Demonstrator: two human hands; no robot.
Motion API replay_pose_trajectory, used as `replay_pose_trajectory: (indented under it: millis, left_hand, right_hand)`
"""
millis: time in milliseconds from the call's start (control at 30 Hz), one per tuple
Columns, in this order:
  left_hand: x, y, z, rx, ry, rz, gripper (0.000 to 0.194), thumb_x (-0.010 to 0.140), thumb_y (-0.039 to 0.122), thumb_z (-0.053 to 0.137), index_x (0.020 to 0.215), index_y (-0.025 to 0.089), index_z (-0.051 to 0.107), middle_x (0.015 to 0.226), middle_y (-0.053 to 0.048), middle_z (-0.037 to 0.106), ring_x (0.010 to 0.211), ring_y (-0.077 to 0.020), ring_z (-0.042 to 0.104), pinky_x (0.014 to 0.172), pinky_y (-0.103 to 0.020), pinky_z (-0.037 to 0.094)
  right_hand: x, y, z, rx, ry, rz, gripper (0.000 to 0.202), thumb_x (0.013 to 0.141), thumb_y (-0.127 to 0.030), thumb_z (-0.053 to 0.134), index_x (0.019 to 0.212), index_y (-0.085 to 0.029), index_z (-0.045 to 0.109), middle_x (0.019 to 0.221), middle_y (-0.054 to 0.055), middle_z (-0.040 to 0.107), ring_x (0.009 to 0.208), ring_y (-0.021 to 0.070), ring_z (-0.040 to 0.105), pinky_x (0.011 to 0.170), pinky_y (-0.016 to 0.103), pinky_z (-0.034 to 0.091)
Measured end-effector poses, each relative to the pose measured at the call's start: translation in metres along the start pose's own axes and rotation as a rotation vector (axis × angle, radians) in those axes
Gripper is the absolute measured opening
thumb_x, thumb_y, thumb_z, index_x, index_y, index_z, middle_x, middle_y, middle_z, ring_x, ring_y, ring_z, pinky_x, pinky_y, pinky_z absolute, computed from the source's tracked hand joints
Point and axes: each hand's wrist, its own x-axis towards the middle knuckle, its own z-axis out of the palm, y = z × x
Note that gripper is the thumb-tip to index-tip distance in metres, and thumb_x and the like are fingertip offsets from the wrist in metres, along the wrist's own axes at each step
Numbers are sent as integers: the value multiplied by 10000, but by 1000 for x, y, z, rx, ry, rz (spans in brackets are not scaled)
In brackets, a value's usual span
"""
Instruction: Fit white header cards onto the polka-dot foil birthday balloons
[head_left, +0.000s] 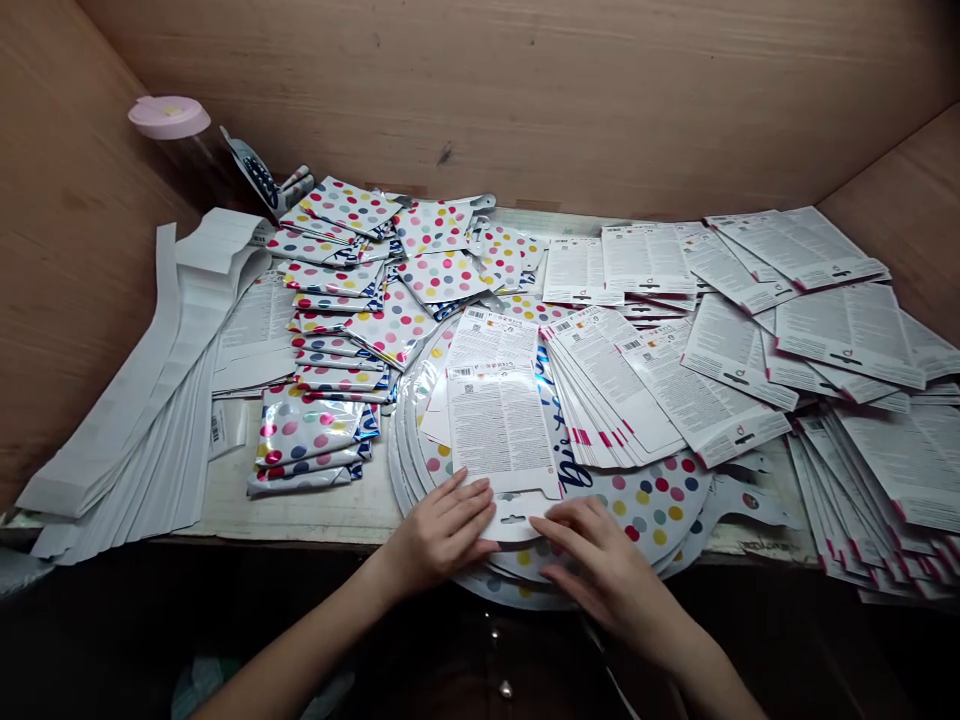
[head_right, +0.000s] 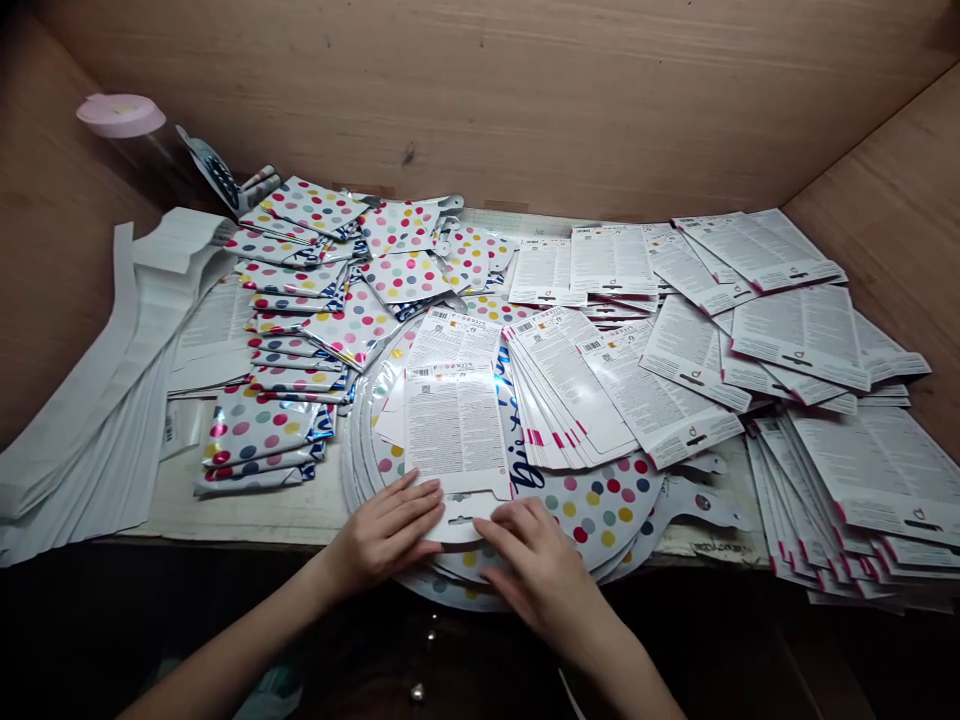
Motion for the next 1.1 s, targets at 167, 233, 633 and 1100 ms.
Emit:
replay_pose_trajectory:
  millis: [167,233,633,1100]
  left_hand:
    - [1,13,6,71,118,-358,86,921,161,562,942,179,644,786,-43,654,826,-195,618,773,-357,562]
    - [8,18,9,143,152,-511,67,921,161,556,896,167,618,766,-53,595,783,-209,565,724,-375,534]
    - [21,26,-16,-360,112,-1148,280,888,467,551,781,210,536,736,-28,584,722,-232,571,673,-364,477]
    - [102,-69,-13,248,62,-1057,727,690,579,729,1211,98,568,1198,-209,539,1168,-418,469,985,-547,394]
  right_hand:
    - [37,3,36,139,214,44,141,954,-157,495,993,-204,623,884,62,580,851,209,524,755,351,472]
    - [43,0,41,160,284,215,99,952,-201,515,880,-201,582,831,48,551,810,205,520,725,343,460]
    - [54,-21,57,220,588,683,392,777,-463,702,985,-207,489,1013,88,522,973,283,490,871,479,431]
    - [140,130,-140,431,910,754,213,920,-332,523,966,-126,548,667,39,638,554,136,629,539,259,458]
